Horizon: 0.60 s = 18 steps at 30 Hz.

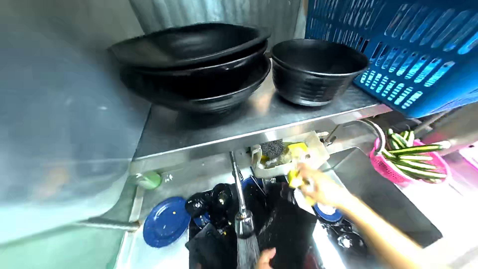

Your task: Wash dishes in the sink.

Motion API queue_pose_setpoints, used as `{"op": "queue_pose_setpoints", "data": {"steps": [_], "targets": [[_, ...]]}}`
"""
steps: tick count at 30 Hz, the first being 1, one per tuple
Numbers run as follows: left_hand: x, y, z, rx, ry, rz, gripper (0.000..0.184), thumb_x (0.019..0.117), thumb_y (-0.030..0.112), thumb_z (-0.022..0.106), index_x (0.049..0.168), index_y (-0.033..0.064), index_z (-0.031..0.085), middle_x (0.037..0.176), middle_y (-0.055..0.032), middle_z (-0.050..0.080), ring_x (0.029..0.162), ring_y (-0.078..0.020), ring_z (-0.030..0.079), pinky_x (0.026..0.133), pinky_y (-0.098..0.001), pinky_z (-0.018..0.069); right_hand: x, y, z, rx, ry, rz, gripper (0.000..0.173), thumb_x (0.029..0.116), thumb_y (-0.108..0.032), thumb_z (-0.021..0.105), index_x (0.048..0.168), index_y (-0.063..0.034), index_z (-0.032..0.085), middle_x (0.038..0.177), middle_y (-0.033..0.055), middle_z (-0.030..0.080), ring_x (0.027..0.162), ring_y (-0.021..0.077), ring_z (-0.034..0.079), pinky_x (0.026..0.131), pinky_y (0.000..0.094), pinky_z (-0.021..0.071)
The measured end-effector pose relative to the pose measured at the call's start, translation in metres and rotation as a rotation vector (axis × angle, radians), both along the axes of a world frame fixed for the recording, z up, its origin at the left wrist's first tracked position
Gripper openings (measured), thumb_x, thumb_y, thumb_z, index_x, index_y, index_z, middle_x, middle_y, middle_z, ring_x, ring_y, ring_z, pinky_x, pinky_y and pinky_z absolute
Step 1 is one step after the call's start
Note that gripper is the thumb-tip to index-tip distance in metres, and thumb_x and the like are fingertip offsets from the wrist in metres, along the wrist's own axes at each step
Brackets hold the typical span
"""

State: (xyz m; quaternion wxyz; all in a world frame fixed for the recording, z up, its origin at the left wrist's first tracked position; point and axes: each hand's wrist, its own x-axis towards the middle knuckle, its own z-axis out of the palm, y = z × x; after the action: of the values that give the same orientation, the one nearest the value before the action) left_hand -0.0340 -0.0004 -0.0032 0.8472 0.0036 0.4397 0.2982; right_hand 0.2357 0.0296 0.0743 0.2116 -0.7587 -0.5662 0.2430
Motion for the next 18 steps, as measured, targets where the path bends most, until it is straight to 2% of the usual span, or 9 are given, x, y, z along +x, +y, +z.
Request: {"op": "queue_pose_setpoints", "data": {"steps": [2,4,5,7,8,10,12,15,18], "targets": [[0.021,-0.005,0.007,-0.054,-0.086,0.048,0.024,0.1005,0.021,0.038,0.106,0.01,0.059,0.091,-0.009,0.072,0.086,-0.0235,0.072,0.075,-0.0488,0.0608,-0.065,-0.039,-0.029,-0.046,0.054,0.009,0.027,0.0898,-0.016,0.067,0.112,-0.0017,0.067,0.145,0.02,0.053,0.132,0.034,0.054,0.109,0.0505,0.0464],[0.03,-0.008,0.004,-0.021,-0.258,0.102,0.039,0.104,0.035,0.033,0.109,0.0093,0.062,0.095,-0.011,0.072,0.088,-0.0248,0.071,0.077,-0.0487,0.0598,-0.122,-0.067,-0.048,0.053,-0.013,0.007,0.027,0.0888,-0.018,0.066,0.115,-0.012,0.068,0.141,0.0098,0.061,0.128,0.0305,0.058,0.105,0.0532,0.0498],[0.03,-0.008,0.0,0.042,-0.317,0.123,0.049,0.1065,0.048,0.032,0.109,0.0107,0.063,0.095,-0.0095,0.072,0.089,-0.0223,0.071,0.077,-0.0453,0.0602,-0.146,-0.076,-0.051,0.097,-0.051,0.01,0.035,0.0904,-0.019,0.066,0.125,-0.0175,0.069,0.139,0.0041,0.065,0.127,0.0288,0.06,0.102,0.0549,0.0512],[0.026,-0.006,-0.005,0.156,-0.311,0.12,0.064,0.1033,0.067,0.028,0.104,0.0141,0.065,0.089,-0.0052,0.072,0.083,-0.0169,0.072,0.073,-0.0389,0.0615,-0.175,-0.086,-0.051,0.087,-0.075,0.036,0.045,0.0978,-0.023,0.058,0.142,-0.0265,0.063,0.147,-0.0055,0.06,0.135,0.0246,0.054,0.105,0.0552,0.0477],[0.023,-0.008,-0.004,0.173,-0.303,0.091,0.065,0.1033,0.068,0.027,0.109,0.0142,0.063,0.093,-0.0058,0.072,0.087,-0.0176,0.072,0.076,-0.0401,0.0613,-0.178,-0.086,-0.054,0.071,-0.085,0.047,0.046,0.0995,-0.025,0.056,0.145,-0.0284,0.06,0.152,-0.008,0.055,0.139,0.0239,0.05,0.107,0.0562,0.0447],[0.016,-0.017,-0.001,0.132,-0.299,0.01,0.056,0.1075,0.056,0.031,0.13,0.0125,0.059,0.113,-0.0107,0.071,0.104,-0.0238,0.07,0.089,-0.0481,0.0586,-0.161,-0.08,-0.064,0.034,-0.138,0.043,0.052,0.0991,-0.026,0.056,0.151,-0.0283,0.053,0.162,-0.0065,0.043,0.15,0.0271,0.037,0.117,0.061,0.0337],[0.012,-0.023,0.002,0.087,-0.222,-0.041,0.045,0.1106,0.041,0.035,0.134,0.0083,0.057,0.118,-0.0154,0.07,0.108,-0.0286,0.069,0.093,-0.0531,0.057,-0.123,-0.066,-0.073,-0.037,-0.2,-0.033,0.063,0.0964,-0.018,0.057,0.158,-0.0235,0.044,0.167,0.0007,0.034,0.156,0.0315,0.024,0.124,0.061,0.0218],[0.009,-0.034,0.002,0.053,-0.169,-0.07,0.043,0.1105,0.036,0.039,0.137,0.0059,0.055,0.121,-0.0192,0.069,0.111,-0.0323,0.068,0.094,-0.0554,0.0565,-0.079,-0.065,-0.083,-0.158,-0.27,-0.174,0.072,0.0903,-0.011,0.06,0.159,-0.0209,0.041,0.168,0.0045,0.032,0.156,0.0345,0.023,0.124,0.0594,0.0249],[0.013,-0.032,-0.009,0.068,-0.257,-0.064,0.047,0.1106,0.04,0.036,0.136,0.0058,0.056,0.121,-0.0194,0.069,0.112,-0.0327,0.068,0.095,-0.056,0.0558,-0.105,-0.084,-0.091,-0.125,-0.194,-0.222,0.065,0.0942,-0.015,0.056,0.158,-0.0152,0.042,0.167,0.0069,0.033,0.156,0.0319,0.024,0.126,0.0546,0.0234]]}}
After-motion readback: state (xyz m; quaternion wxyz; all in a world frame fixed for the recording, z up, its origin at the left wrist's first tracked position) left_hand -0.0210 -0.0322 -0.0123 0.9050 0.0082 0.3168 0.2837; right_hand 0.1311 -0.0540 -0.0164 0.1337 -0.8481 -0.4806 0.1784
